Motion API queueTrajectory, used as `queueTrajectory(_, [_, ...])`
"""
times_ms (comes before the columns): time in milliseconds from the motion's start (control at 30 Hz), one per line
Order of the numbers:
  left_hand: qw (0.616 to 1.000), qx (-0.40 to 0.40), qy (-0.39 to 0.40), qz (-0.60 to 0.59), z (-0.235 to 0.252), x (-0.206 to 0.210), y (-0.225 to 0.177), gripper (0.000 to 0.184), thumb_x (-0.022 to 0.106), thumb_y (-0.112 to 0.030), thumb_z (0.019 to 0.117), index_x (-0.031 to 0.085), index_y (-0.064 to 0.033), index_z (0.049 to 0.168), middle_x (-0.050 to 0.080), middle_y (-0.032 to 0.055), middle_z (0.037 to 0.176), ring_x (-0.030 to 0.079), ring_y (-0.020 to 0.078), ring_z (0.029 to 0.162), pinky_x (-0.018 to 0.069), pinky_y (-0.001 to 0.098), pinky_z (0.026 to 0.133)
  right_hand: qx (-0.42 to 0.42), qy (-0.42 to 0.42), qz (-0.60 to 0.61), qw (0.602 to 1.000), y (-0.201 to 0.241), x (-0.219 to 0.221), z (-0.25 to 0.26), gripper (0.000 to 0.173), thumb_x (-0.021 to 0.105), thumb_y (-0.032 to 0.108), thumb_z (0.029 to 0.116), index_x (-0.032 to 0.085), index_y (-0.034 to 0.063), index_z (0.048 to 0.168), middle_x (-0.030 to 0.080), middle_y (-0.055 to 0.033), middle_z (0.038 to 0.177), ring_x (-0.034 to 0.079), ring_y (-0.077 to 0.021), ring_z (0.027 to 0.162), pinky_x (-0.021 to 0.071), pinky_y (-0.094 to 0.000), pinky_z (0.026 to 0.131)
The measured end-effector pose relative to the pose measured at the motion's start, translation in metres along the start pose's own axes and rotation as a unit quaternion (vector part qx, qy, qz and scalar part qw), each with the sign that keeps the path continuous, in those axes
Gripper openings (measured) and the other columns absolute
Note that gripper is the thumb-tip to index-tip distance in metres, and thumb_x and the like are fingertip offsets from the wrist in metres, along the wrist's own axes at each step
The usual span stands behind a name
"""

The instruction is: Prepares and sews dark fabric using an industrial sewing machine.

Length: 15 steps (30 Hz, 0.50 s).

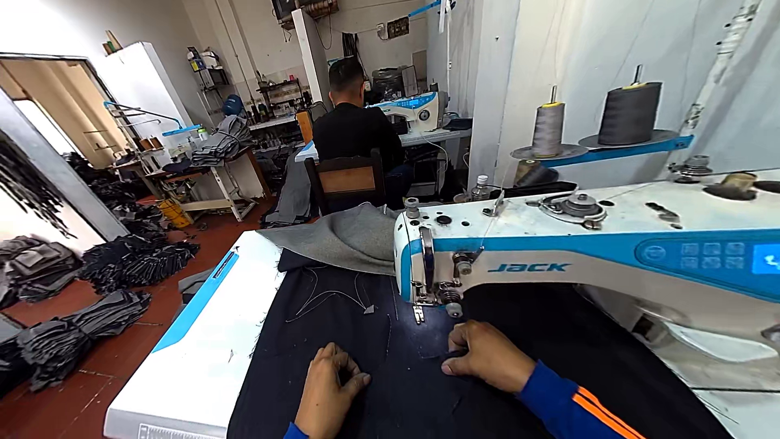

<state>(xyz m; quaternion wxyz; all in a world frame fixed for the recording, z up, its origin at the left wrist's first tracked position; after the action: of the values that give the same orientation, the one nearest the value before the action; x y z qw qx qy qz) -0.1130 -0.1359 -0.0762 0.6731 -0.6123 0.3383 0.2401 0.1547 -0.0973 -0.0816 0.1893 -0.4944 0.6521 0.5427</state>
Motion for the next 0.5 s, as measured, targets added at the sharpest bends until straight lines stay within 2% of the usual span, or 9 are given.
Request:
queueTrajectory(67, [0.998,0.015,-0.018,-0.051,-0.005,-0.01,-0.005,0.022,0.074,-0.021,0.0911,0.073,0.0011,0.092,0.067,0.0132,0.095,0.063,0.0229,0.092,0.0521,0.0396,0.086,-0.031,0.026,0.014,0.999,0.006,0.005,-0.009,0.036,0.08,0.033,0.089,0.074,-0.0019,0.096,0.067,-0.0214,0.107,0.061,-0.0379,0.107,0.0394,-0.0596,0.101])
queueTrajectory(167, [0.981,0.092,-0.075,-0.152,-0.017,-0.037,-0.036,0.015,0.068,-0.015,0.0946,0.07,-0.0003,0.095,0.068,0.002,0.081,0.062,0.0044,0.071,0.0529,0.0246,0.068,-0.166,0.086,0.029,0.982,0.043,0.01,-0.054,0.032,0.078,0.026,0.0915,0.076,-0.0052,0.098,0.072,-0.0252,0.102,0.067,-0.0425,0.101,0.0471,-0.0634,0.094])
queueTrajectory(200, [0.97,0.138,-0.077,-0.183,-0.023,-0.046,-0.053,0.013,0.068,-0.014,0.0948,0.069,-0.0004,0.097,0.068,-0.0011,0.079,0.06,-0.0004,0.067,0.0519,0.0194,0.064,-0.211,0.059,0.021,0.975,0.058,0.005,-0.075,0.035,0.078,0.03,0.0908,0.076,-0.0041,0.1,0.073,-0.0256,0.102,0.067,-0.045,0.102,0.0453,-0.0669,0.095])
queueTrajectory(267, [0.944,0.248,-0.046,-0.213,-0.033,-0.063,-0.088,0.016,0.071,-0.014,0.0939,0.069,0.0019,0.097,0.069,-0.0006,0.077,0.059,-0.0035,0.064,0.0502,0.0149,0.06,-0.282,-0.122,0.036,0.951,0.086,-0.023,-0.114,0.048,0.085,0.038,0.0811,0.075,-0.0011,0.108,0.072,-0.0257,0.106,0.066,-0.0495,0.104,0.0451,-0.0719,0.093])
queueTrajectory(333, [0.922,0.334,0.005,-0.197,-0.039,-0.073,-0.123,0.021,0.074,-0.017,0.0935,0.071,0.0033,0.094,0.069,0.0037,0.077,0.058,-0.0021,0.064,0.0477,0.0143,0.059,-0.324,-0.23,0.027,0.917,0.114,-0.046,-0.135,0.075,0.085,0.045,0.0776,0.063,0.0013,0.134,0.065,-0.0231,0.131,0.059,-0.047,0.124,0.0436,-0.0682,0.102])
queueTrajectory(367, [0.914,0.359,0.021,-0.185,-0.04,-0.074,-0.138,0.021,0.075,-0.018,0.0927,0.072,0.0034,0.092,0.069,0.0049,0.075,0.057,-0.0014,0.063,0.0467,0.0144,0.058,-0.338,-0.234,0.032,0.911,0.126,-0.047,-0.138,0.078,0.085,0.043,0.0788,0.06,-0.0004,0.138,0.064,-0.0238,0.135,0.058,-0.0463,0.127,0.0424,-0.0669,0.106])
queueTrajectory(400, [0.91,0.372,0.03,-0.18,-0.039,-0.073,-0.148,0.021,0.076,-0.017,0.0916,0.072,0.0039,0.091,0.069,0.0059,0.074,0.056,-0.0007,0.061,0.0456,0.0146,0.057,-0.345,-0.22,0.051,0.911,0.134,-0.04,-0.137,0.068,0.084,0.037,0.0814,0.064,-0.005,0.131,0.067,-0.026,0.126,0.062,-0.0461,0.121,0.0442,-0.0651,0.105])
queueTrajectory(433, [0.909,0.374,0.033,-0.179,-0.037,-0.07,-0.153,0.022,0.076,-0.017,0.091,0.071,0.0046,0.09,0.068,0.0061,0.073,0.056,-0.0004,0.06,0.0451,0.0146,0.056,-0.341,-0.196,0.073,0.916,0.137,-0.028,-0.131,0.051,0.081,0.031,0.0847,0.069,-0.0101,0.111,0.071,-0.0281,0.106,0.068,-0.0457,0.105,0.0485,-0.0624,0.097])
queueTrajectory(500, [0.924,0.343,0.048,-0.164,-0.03,-0.06,-0.142,0.028,0.077,-0.021,0.0909,0.069,0.0047,0.097,0.064,0.0042,0.07,0.052,0.0012,0.057,0.0433,0.0168,0.053,-0.305,-0.111,0.104,0.94,0.127,0.004,-0.113,0.039,0.071,0.023,0.0931,0.066,-0.0134,0.079,0.065,-0.0264,0.072,0.067,-0.0406,0.071,0.0522,-0.0577,0.07])
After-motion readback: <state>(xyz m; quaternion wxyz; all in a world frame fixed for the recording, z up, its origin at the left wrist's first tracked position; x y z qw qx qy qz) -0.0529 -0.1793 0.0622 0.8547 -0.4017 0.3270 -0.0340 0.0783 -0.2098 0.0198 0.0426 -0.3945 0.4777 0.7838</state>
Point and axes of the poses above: each hand's wrist, its own z-axis towards the middle knuckle, its own x-axis out of the palm, y = z × x, the point moved 6 cm from there along z, towards the middle knuckle
